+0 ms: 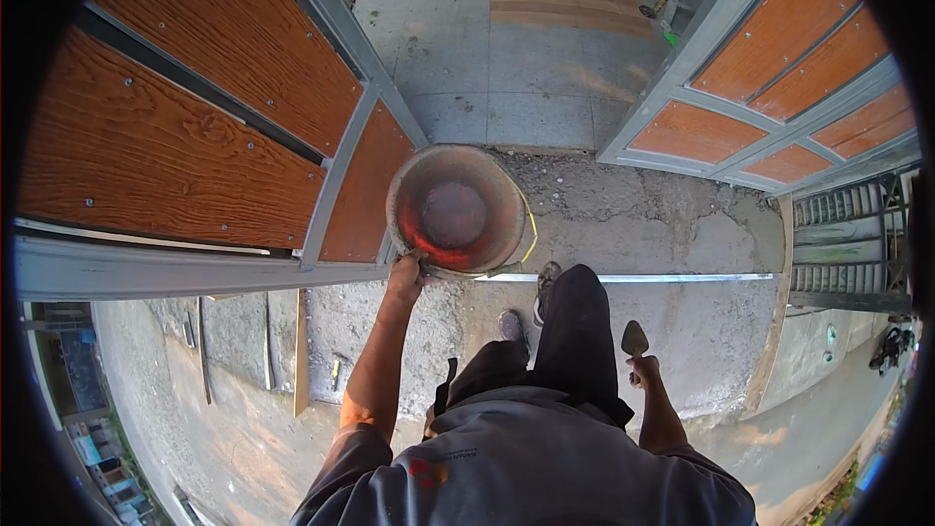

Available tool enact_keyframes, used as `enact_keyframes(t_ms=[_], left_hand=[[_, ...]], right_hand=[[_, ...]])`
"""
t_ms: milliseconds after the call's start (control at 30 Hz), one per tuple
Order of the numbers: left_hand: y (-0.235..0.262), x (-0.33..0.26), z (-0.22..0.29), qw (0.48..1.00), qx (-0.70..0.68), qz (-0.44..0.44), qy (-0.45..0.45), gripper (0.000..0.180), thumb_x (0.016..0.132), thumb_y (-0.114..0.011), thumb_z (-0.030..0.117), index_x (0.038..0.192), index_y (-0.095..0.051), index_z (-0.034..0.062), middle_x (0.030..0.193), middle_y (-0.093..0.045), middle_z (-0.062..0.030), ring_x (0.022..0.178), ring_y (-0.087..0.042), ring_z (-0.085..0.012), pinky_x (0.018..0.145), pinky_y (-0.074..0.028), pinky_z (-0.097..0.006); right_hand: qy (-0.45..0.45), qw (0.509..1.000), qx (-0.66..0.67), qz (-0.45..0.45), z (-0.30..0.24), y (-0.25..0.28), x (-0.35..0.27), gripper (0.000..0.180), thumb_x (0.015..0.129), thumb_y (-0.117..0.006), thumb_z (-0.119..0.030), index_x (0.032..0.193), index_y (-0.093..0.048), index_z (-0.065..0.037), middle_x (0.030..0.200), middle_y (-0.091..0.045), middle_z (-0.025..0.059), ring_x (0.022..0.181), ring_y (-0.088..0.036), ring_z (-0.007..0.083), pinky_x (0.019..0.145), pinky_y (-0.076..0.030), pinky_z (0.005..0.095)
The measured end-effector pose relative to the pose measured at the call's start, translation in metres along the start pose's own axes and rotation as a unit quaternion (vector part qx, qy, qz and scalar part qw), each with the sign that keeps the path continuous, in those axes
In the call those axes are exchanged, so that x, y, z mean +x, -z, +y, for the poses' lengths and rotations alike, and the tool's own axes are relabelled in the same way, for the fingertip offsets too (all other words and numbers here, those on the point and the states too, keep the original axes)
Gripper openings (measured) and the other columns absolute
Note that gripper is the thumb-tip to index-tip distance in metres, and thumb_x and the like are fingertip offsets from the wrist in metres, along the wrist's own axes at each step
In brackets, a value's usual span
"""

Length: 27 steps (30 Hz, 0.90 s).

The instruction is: Smoothing mortar onto a concrete curb and then mixing more mortar in a tray using a hoe.

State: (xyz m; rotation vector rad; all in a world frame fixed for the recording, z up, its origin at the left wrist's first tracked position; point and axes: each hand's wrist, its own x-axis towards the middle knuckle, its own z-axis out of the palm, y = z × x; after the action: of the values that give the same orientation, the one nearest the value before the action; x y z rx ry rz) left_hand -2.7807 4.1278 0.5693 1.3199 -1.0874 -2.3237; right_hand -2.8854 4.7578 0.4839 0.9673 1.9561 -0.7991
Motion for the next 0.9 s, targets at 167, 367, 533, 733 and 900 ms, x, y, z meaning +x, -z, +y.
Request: enact_keyframes(t_ms=[167, 367, 533, 733, 900], left_hand=[[-0.094, 0.082, 0.054, 0.997, 0.056, 0.049, 0.010, 0.022, 0.086, -0.062, 0.006, 0.108, -0.060, 0.0039, 0.089, -0.060, -0.0055, 0.065, -0.057, -0.0162, 0.055, -0.052, -0.031], [-0.201, 0.165, 0.139, 0.997, 0.035, 0.060, 0.031, 0.035, 0.084, -0.064, 0.007, 0.117, -0.055, 0.0007, 0.098, -0.061, -0.0086, 0.065, -0.059, -0.0173, 0.056, -0.063, -0.041], [-0.270, 0.220, 0.213, 0.996, 0.012, 0.077, -0.054, 0.046, 0.087, -0.059, 0.003, 0.131, -0.046, -0.0048, 0.116, -0.063, -0.0179, 0.090, -0.071, -0.0319, 0.067, -0.066, -0.049], [-0.301, 0.302, 0.302, 0.994, -0.036, 0.096, -0.033, 0.039, 0.088, -0.058, 0.008, 0.124, -0.051, -0.0056, 0.107, -0.065, -0.0187, 0.083, -0.071, -0.0312, 0.060, -0.065, -0.044], [-0.335, 0.372, 0.358, 0.994, -0.024, 0.100, -0.035, 0.034, 0.090, -0.058, 0.009, 0.120, -0.053, -0.0062, 0.106, -0.065, -0.0175, 0.083, -0.070, -0.0294, 0.065, -0.064, -0.044]], right_hand=[[0.021, 0.997, -0.078, -0.019, -0.138, -0.006, 0.017, 0.027, 0.084, -0.074, -0.013, 0.076, -0.054, 0.003, 0.050, -0.046, 0.0109, 0.037, -0.046, 0.0229, 0.036, -0.038, 0.0394], [0.035, 0.994, -0.104, -0.030, -0.284, -0.007, 0.069, 0.029, 0.084, -0.076, -0.016, 0.071, -0.061, 0.005, 0.051, -0.053, 0.0152, 0.041, -0.056, 0.0278, 0.040, -0.045, 0.0422], [0.041, 0.979, -0.183, -0.074, -0.370, 0.005, 0.080, 0.021, 0.086, -0.074, -0.012, 0.091, -0.064, 0.006, 0.068, -0.061, 0.0178, 0.048, -0.062, 0.0314, 0.039, -0.045, 0.0464], [-0.013, 0.977, -0.200, -0.080, -0.470, -0.009, 0.032, 0.036, 0.082, -0.073, -0.017, 0.056, -0.053, -0.005, 0.050, -0.047, 0.0119, 0.047, -0.051, 0.0277, 0.053, -0.040, 0.0530], [0.017, 0.958, -0.261, -0.117, -0.561, -0.007, 0.031, 0.020, 0.086, -0.072, -0.021, 0.081, -0.065, -0.003, 0.079, -0.065, 0.0185, 0.066, -0.062, 0.0264, 0.062, -0.050, 0.0501]])
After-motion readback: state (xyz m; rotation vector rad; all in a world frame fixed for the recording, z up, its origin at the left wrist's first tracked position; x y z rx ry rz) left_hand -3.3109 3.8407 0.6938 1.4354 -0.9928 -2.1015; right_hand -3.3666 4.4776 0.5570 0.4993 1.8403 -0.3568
